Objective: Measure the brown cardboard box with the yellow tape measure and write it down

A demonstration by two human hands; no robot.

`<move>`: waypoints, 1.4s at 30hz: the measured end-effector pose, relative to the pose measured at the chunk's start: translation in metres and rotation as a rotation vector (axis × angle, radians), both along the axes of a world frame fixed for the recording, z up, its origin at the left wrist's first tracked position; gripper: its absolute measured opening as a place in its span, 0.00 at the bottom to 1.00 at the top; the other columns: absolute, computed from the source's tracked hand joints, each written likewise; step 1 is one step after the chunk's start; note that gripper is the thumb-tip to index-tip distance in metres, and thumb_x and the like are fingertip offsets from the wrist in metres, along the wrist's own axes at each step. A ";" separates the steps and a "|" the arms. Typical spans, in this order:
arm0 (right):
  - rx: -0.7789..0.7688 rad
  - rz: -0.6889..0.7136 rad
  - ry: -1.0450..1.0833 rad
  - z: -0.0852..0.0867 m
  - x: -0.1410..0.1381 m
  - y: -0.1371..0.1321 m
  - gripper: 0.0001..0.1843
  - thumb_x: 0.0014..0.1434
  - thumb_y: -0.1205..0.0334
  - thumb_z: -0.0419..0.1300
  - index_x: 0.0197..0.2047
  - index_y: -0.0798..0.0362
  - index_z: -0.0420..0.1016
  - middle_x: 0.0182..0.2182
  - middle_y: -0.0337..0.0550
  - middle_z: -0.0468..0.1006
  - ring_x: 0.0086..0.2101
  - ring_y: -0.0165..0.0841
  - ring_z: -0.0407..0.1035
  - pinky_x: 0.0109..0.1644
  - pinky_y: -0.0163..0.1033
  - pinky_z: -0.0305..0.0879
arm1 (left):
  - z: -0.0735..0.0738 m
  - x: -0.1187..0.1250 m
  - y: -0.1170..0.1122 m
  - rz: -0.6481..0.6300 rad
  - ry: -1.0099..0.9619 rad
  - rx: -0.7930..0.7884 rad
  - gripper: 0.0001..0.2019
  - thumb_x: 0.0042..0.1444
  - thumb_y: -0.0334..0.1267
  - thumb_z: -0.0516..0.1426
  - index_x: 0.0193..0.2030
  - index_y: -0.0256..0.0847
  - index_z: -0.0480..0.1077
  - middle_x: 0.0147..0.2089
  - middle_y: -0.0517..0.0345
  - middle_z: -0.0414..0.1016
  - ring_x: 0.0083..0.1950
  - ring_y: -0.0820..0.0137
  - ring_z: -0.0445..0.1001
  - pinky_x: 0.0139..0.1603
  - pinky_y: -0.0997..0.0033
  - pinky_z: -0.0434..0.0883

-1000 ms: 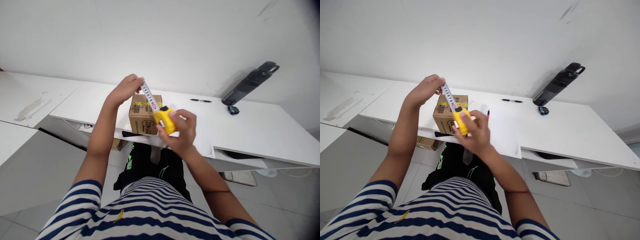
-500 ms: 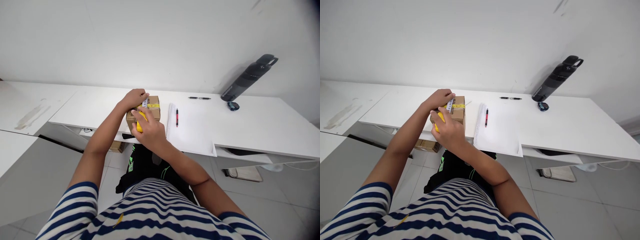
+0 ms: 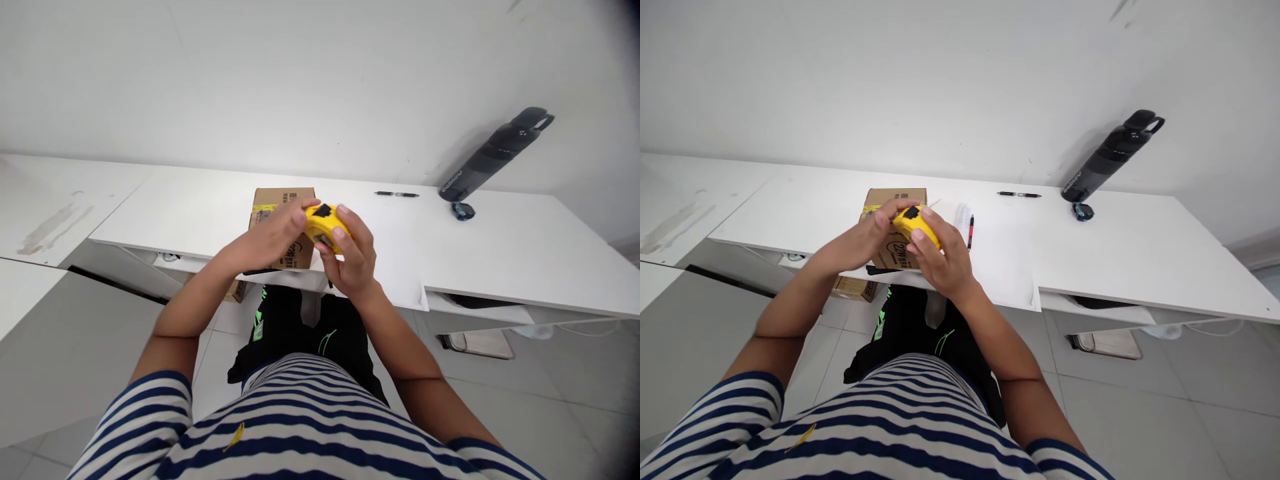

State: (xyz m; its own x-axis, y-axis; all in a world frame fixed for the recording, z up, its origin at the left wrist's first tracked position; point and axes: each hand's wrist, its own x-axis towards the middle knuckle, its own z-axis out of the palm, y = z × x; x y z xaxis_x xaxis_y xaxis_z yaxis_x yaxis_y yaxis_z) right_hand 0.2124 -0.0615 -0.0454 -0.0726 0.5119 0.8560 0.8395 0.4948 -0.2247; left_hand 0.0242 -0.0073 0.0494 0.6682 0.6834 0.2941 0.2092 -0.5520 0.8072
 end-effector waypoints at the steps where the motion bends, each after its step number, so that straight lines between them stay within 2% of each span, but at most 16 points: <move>1: 0.049 -0.038 0.030 -0.002 0.000 0.002 0.30 0.70 0.50 0.50 0.72 0.25 0.46 0.64 0.49 0.67 0.66 0.52 0.64 0.61 0.70 0.71 | -0.006 0.000 0.002 0.007 0.043 0.045 0.31 0.57 0.67 0.58 0.59 0.48 0.73 0.65 0.48 0.74 0.70 0.51 0.67 0.71 0.54 0.62; 4: 0.108 -0.132 0.278 -0.008 0.000 0.008 0.39 0.70 0.47 0.49 0.76 0.31 0.31 0.68 0.56 0.60 0.68 0.53 0.59 0.59 0.70 0.72 | -0.026 -0.017 0.020 0.137 0.226 0.227 0.48 0.40 0.63 0.71 0.67 0.46 0.67 0.75 0.43 0.62 0.78 0.40 0.53 0.78 0.42 0.48; 6: 0.025 -0.081 0.540 -0.012 0.001 0.012 0.43 0.69 0.44 0.51 0.77 0.36 0.28 0.70 0.59 0.57 0.69 0.53 0.58 0.57 0.67 0.73 | -0.040 -0.041 0.034 0.246 0.311 0.299 0.49 0.42 0.60 0.71 0.70 0.46 0.65 0.76 0.43 0.59 0.78 0.42 0.52 0.78 0.43 0.47; 8: -0.108 0.066 0.787 -0.017 0.005 0.018 0.42 0.69 0.42 0.52 0.76 0.40 0.34 0.68 0.61 0.61 0.65 0.50 0.65 0.55 0.62 0.76 | -0.057 -0.069 0.043 0.365 0.263 0.311 0.46 0.47 0.60 0.69 0.72 0.50 0.62 0.77 0.48 0.60 0.78 0.48 0.56 0.78 0.49 0.52; 11: -0.279 0.291 1.051 -0.023 0.013 0.033 0.33 0.67 0.38 0.54 0.68 0.43 0.56 0.58 0.54 0.72 0.53 0.43 0.76 0.51 0.54 0.79 | -0.096 -0.097 0.044 0.568 -0.001 0.219 0.45 0.50 0.66 0.64 0.71 0.48 0.63 0.74 0.46 0.64 0.75 0.50 0.60 0.75 0.54 0.59; 13: -0.339 0.383 1.124 -0.023 0.015 0.046 0.30 0.64 0.37 0.57 0.62 0.43 0.63 0.54 0.50 0.75 0.49 0.40 0.78 0.48 0.50 0.80 | -0.128 -0.097 0.038 0.581 -0.143 0.067 0.45 0.53 0.70 0.59 0.70 0.43 0.63 0.70 0.41 0.68 0.72 0.51 0.66 0.72 0.54 0.64; 15: -0.360 0.425 1.066 -0.016 0.014 0.061 0.30 0.62 0.36 0.60 0.61 0.43 0.62 0.54 0.48 0.75 0.49 0.39 0.77 0.48 0.48 0.80 | -0.154 -0.083 0.032 0.516 -0.206 -0.069 0.47 0.52 0.70 0.60 0.70 0.41 0.60 0.69 0.37 0.67 0.69 0.52 0.69 0.69 0.55 0.67; 17: -0.365 0.444 0.889 -0.002 0.010 0.077 0.33 0.60 0.36 0.61 0.61 0.42 0.61 0.57 0.48 0.74 0.52 0.39 0.76 0.51 0.48 0.78 | -0.169 -0.066 0.029 0.447 -0.227 -0.116 0.49 0.49 0.69 0.62 0.70 0.42 0.57 0.72 0.35 0.62 0.72 0.51 0.65 0.70 0.54 0.65; 19: -0.399 0.496 0.633 0.016 0.003 0.092 0.33 0.59 0.37 0.62 0.61 0.41 0.60 0.60 0.48 0.71 0.55 0.39 0.74 0.55 0.49 0.76 | -0.169 -0.050 0.030 0.414 -0.260 -0.121 0.52 0.47 0.72 0.62 0.71 0.44 0.54 0.75 0.35 0.56 0.76 0.50 0.58 0.73 0.51 0.62; 21: -0.457 0.566 0.355 0.034 -0.006 0.106 0.31 0.60 0.38 0.63 0.61 0.41 0.61 0.63 0.49 0.69 0.58 0.39 0.71 0.59 0.50 0.73 | -0.159 -0.038 0.034 0.411 -0.341 -0.143 0.52 0.48 0.74 0.59 0.72 0.46 0.52 0.77 0.34 0.53 0.78 0.49 0.53 0.73 0.50 0.60; 23: -0.501 0.610 0.119 0.049 -0.015 0.115 0.28 0.61 0.42 0.62 0.60 0.43 0.63 0.63 0.50 0.69 0.60 0.41 0.69 0.62 0.53 0.70 | -0.147 -0.029 0.036 0.421 -0.442 -0.197 0.50 0.52 0.73 0.57 0.73 0.46 0.50 0.77 0.35 0.52 0.78 0.50 0.54 0.73 0.50 0.60; 26: -0.546 0.618 -0.080 0.061 -0.026 0.121 0.25 0.62 0.49 0.60 0.59 0.46 0.65 0.60 0.51 0.72 0.58 0.44 0.70 0.61 0.57 0.68 | -0.134 -0.017 0.031 0.454 -0.546 -0.247 0.45 0.57 0.62 0.61 0.75 0.49 0.49 0.76 0.39 0.57 0.76 0.52 0.59 0.72 0.51 0.62; 30: -0.661 0.565 -0.154 0.065 -0.029 0.114 0.26 0.62 0.51 0.60 0.62 0.46 0.63 0.56 0.49 0.76 0.48 0.43 0.74 0.53 0.55 0.72 | -0.130 -0.004 0.014 0.575 -0.624 -0.251 0.34 0.62 0.50 0.58 0.74 0.51 0.56 0.76 0.48 0.60 0.75 0.56 0.62 0.75 0.53 0.60; 33: -0.658 0.508 -0.205 0.069 -0.028 0.106 0.25 0.62 0.51 0.61 0.61 0.45 0.65 0.57 0.49 0.76 0.50 0.45 0.73 0.54 0.55 0.71 | -0.129 0.003 0.006 0.662 -0.641 -0.262 0.30 0.63 0.48 0.57 0.72 0.50 0.61 0.75 0.51 0.62 0.75 0.57 0.62 0.76 0.53 0.60; 38: -0.670 0.480 -0.240 0.078 -0.024 0.098 0.24 0.62 0.50 0.62 0.59 0.46 0.68 0.57 0.49 0.77 0.50 0.46 0.73 0.53 0.54 0.71 | -0.125 0.007 0.005 0.704 -0.640 -0.274 0.27 0.63 0.45 0.57 0.69 0.49 0.67 0.73 0.54 0.67 0.73 0.58 0.66 0.75 0.54 0.61; 42: -0.652 0.438 -0.217 0.078 -0.005 0.089 0.23 0.61 0.50 0.64 0.57 0.47 0.71 0.55 0.49 0.80 0.48 0.47 0.75 0.50 0.54 0.73 | -0.123 0.005 0.006 0.755 -0.601 -0.296 0.25 0.63 0.44 0.56 0.66 0.47 0.70 0.70 0.54 0.70 0.72 0.58 0.67 0.74 0.56 0.63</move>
State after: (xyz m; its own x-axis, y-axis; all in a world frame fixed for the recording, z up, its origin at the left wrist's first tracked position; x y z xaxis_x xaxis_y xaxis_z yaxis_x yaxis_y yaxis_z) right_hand 0.2070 0.0279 0.0328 -0.5118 0.7892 0.3394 0.6580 0.6141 -0.4357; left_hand 0.0294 -0.0011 -0.0733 -0.1724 0.9665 0.1901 -0.0656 -0.2039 0.9768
